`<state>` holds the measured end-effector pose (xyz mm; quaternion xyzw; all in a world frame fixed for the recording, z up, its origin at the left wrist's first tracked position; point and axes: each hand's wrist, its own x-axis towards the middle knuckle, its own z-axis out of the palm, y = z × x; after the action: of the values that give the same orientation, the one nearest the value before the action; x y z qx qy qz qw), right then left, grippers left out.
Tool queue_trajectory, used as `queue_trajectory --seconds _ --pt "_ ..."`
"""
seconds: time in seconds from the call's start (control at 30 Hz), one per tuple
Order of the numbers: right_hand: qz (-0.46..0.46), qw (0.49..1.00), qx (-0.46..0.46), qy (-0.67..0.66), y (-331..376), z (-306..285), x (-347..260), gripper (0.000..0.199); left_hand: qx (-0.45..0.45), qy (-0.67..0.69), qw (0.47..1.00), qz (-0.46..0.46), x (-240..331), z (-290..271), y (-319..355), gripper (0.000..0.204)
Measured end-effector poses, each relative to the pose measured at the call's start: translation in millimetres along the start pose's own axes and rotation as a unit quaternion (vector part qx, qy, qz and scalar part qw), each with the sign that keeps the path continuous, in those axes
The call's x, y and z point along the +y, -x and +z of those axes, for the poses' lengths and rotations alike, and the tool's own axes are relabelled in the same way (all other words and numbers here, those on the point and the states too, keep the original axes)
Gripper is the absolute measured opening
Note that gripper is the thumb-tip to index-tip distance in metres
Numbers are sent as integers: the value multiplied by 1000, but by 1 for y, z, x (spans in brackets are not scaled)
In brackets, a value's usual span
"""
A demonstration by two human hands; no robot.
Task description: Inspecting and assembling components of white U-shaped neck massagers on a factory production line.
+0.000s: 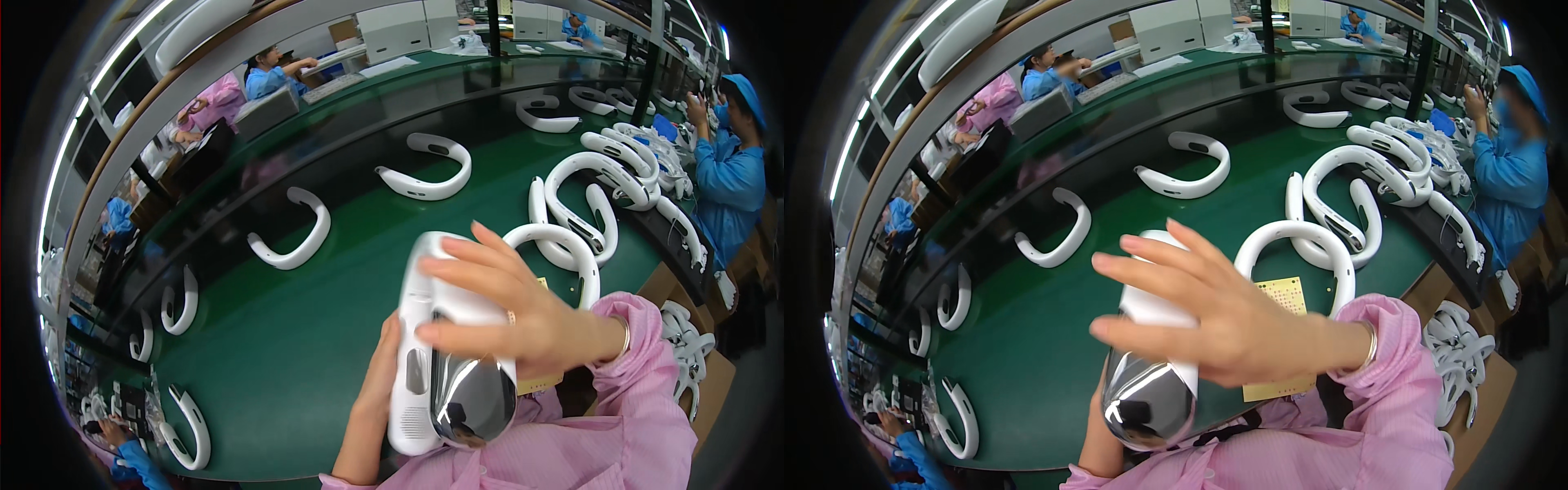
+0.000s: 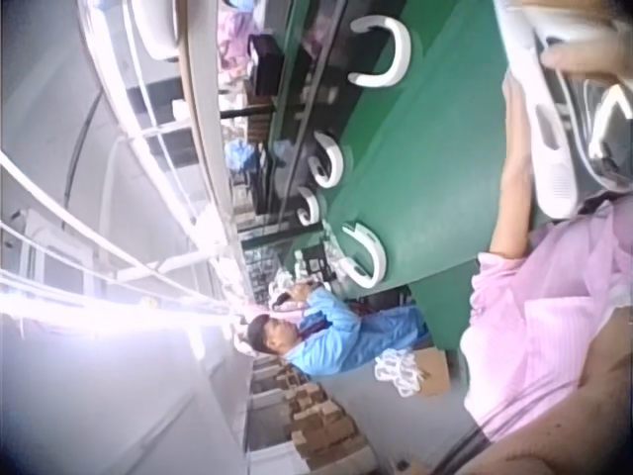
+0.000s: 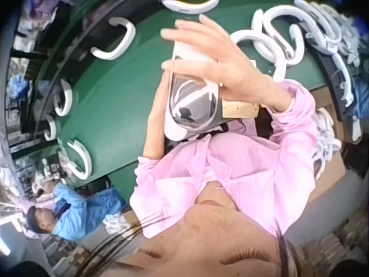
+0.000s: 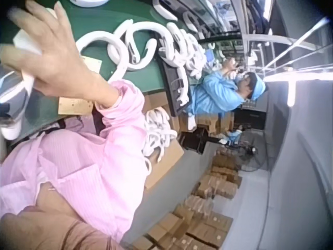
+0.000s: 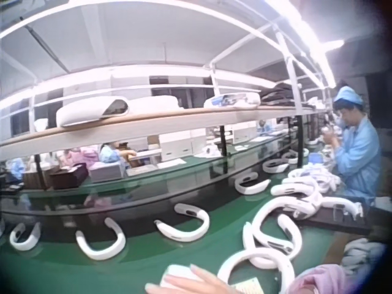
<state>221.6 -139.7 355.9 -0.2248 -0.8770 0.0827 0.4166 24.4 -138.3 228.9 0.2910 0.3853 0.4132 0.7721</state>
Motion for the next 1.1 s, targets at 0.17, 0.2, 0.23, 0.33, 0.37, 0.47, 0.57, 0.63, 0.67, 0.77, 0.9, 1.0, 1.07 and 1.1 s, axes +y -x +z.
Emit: queue_trajectory --seconds 0.17,0.2,0.23,0.33,0.37,0.47,0.57,0.63,0.67,0.77,0.9,1.0,1.07,1.1 --pt "170 960 151 -162 10 -5 35 36 -122 64 986 90 22 3 31 68" --pt "190 950 168 -179 12 -6 36 40 -119 41 985 122 26 -3 34 62" --pt "211 939 184 -200 14 -7 38 43 -112 18 981 154 31 -9 38 55" --pt "259 937 147 -181 15 -15 30 44 -99 -143 943 283 30 -15 39 71" --pt "276 932 142 -189 14 -16 28 44 -62 -106 960 251 32 -16 40 77" --pt "343 902 131 -228 8 -14 25 45 -45 -204 930 302 40 -21 40 66" --pt "365 879 49 -302 2 -14 34 54 26 -282 899 334 46 -19 29 57" --pt "477 805 25 -351 -6 -17 35 57 67 -213 947 233 60 -19 26 61" --pt "505 775 32 -379 -6 -15 37 53 103 -185 960 185 63 -13 20 63" --pt "553 703 49 -445 -1 -12 49 47 82 -168 972 142 66 -11 9 58" --pt "555 701 54 -445 -1 -13 59 64 82 -185 973 115 70 -10 -7 58" --pt "560 727 96 -386 6 -13 79 67 35 -200 974 98 75 -4 -39 68" --pt "572 706 158 -386 16 -20 102 52 43 -245 960 132 78 -6 -83 56" --pt "570 698 205 -383 22 -25 119 41 58 -295 935 185 71 -15 -118 47"
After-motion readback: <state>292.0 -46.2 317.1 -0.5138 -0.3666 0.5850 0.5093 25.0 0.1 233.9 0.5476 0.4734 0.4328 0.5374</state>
